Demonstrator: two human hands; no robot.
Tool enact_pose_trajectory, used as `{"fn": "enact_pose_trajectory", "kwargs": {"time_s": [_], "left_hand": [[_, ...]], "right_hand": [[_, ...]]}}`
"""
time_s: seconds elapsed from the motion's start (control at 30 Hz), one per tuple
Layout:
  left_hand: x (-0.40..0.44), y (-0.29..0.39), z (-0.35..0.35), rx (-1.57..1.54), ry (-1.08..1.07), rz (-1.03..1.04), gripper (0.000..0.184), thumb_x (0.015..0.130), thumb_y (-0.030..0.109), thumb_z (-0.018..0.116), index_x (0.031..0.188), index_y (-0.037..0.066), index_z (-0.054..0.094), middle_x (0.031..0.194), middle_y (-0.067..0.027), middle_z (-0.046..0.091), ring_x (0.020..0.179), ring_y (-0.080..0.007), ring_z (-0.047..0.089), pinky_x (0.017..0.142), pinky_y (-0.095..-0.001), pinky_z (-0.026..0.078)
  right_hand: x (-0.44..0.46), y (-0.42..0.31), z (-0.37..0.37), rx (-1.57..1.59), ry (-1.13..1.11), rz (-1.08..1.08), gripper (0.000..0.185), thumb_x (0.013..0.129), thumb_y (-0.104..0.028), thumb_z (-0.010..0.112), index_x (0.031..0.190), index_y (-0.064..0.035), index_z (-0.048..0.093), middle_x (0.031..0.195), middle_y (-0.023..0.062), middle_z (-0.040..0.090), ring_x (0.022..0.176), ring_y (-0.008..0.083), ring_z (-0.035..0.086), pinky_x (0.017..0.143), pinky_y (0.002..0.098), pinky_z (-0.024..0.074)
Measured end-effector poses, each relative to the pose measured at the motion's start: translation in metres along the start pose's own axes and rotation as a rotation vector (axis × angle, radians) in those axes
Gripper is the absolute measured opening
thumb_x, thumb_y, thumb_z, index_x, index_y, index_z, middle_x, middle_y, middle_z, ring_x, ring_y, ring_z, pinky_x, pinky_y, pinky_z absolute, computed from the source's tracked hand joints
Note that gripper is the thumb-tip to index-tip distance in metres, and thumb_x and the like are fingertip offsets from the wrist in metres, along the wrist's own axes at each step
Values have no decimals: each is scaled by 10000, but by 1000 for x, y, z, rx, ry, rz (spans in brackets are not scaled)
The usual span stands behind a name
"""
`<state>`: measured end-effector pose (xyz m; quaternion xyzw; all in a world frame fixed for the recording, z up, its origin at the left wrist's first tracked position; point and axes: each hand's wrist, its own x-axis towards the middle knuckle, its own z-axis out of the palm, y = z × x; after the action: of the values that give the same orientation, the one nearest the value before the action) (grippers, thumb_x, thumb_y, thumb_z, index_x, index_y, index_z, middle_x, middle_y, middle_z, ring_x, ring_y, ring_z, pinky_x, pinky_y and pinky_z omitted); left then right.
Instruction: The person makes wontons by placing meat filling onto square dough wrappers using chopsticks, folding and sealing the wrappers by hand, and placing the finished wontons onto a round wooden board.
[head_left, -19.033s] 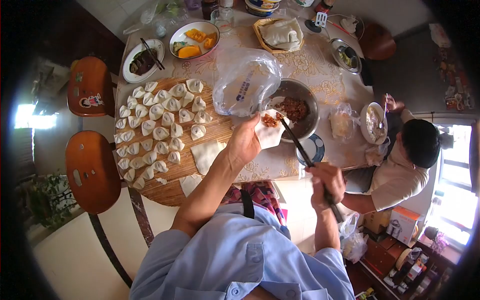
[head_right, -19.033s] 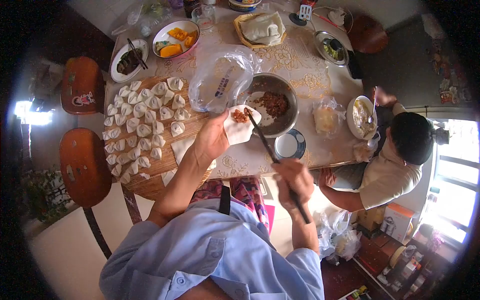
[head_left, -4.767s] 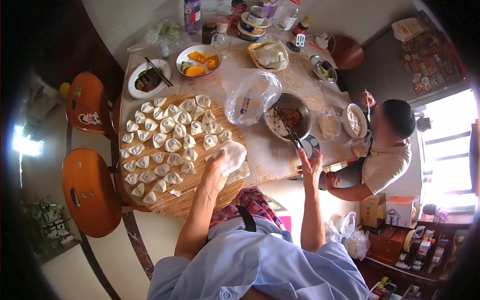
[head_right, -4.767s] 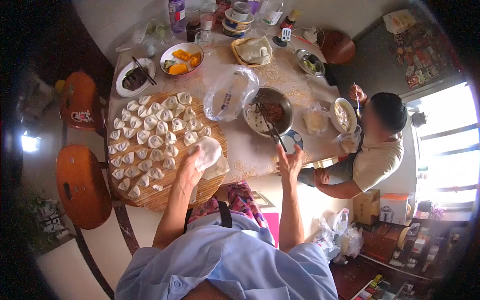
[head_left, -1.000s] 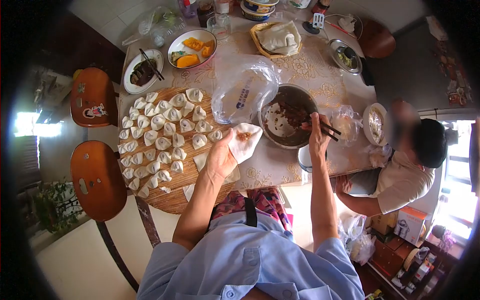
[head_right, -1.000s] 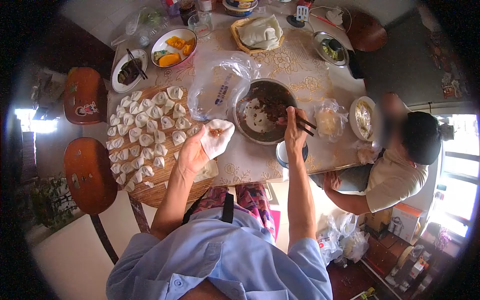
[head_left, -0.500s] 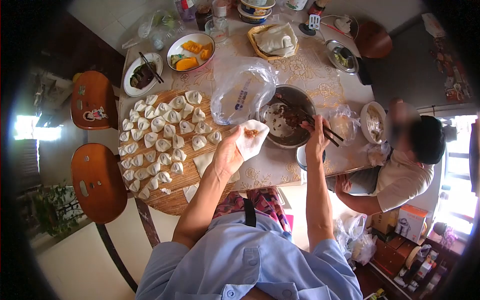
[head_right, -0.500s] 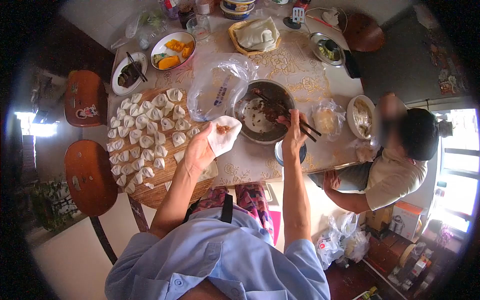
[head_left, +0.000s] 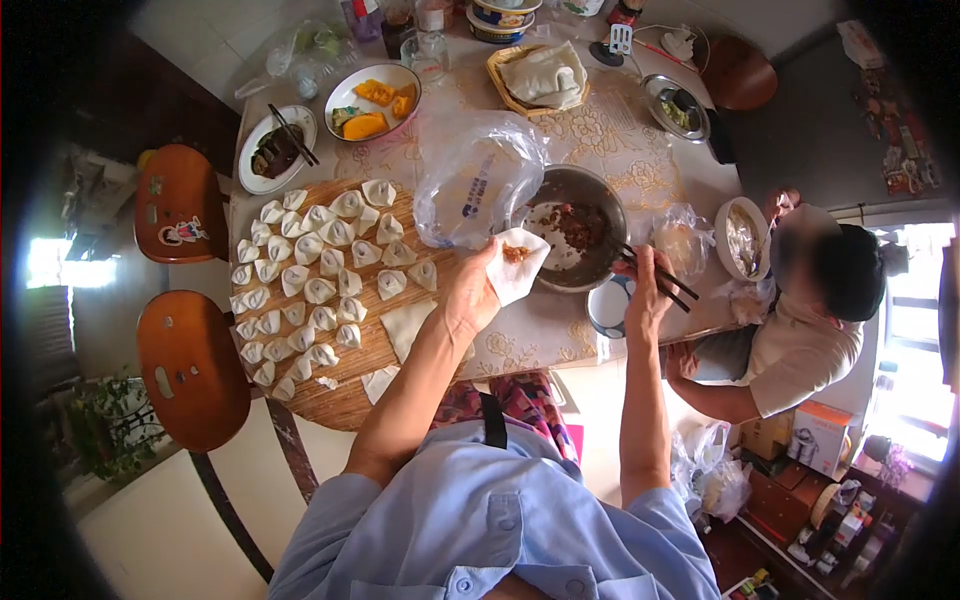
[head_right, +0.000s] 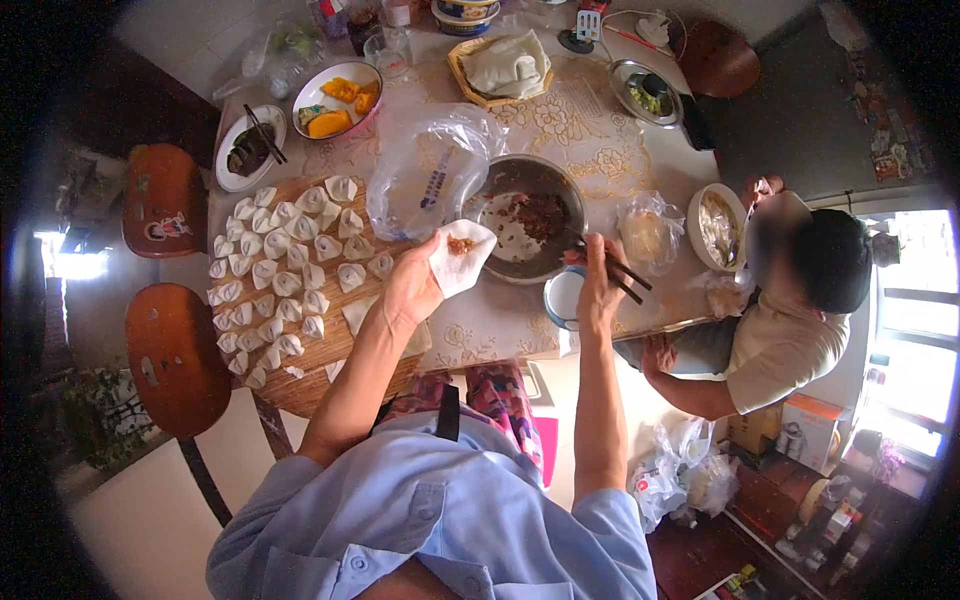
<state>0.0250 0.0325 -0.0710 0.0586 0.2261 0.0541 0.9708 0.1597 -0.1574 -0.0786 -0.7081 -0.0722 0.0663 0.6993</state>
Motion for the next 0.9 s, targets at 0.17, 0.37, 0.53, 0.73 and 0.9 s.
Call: {"fn": "enact_pose_trajectory", "kwargs": {"time_s": [0.17,0.37,0.53,0.73,0.9], "left_hand": [[-4,0,-2,18,-29,22,284,937,190,401,1053,-43,514,1106,-183,549,1082,-297,522,965,-379,420],[-11,2,-15,9,-17,62,325,936,205,394,1134,-36,482,1186,-200,508,1124,-315,495,985,-402,393],[-14,1,-14,-23,-2,60,303,917,178,442,1087,-62,510,1130,-204,542,1100,-322,514,965,-400,416],[-15,2,-12,-53,-24,61,305,920,186,440,1086,-61,509,1141,-211,532,1105,-324,506,966,-400,414],[-16,4,-10,-32,14,56,303,922,190,437,1075,-60,512,1140,-207,530,1107,-320,502,973,-399,407]], "right_hand": [[10,13,19,-49,-93,-2,280,871,-231,578,881,48,576,706,82,571,566,156,595,549,272,512],[4,9,24,17,-93,61,278,877,-236,571,887,43,574,703,70,554,572,147,596,540,267,512],[1,18,29,-74,-86,-4,322,883,-283,561,866,39,562,687,63,552,581,138,587,552,252,484],[1,22,31,-68,-57,2,312,889,-293,552,866,17,576,701,49,568,583,130,582,564,248,452],[4,29,33,-24,-27,20,317,889,-301,549,876,15,576,704,50,579,588,130,582,577,244,445]]}}
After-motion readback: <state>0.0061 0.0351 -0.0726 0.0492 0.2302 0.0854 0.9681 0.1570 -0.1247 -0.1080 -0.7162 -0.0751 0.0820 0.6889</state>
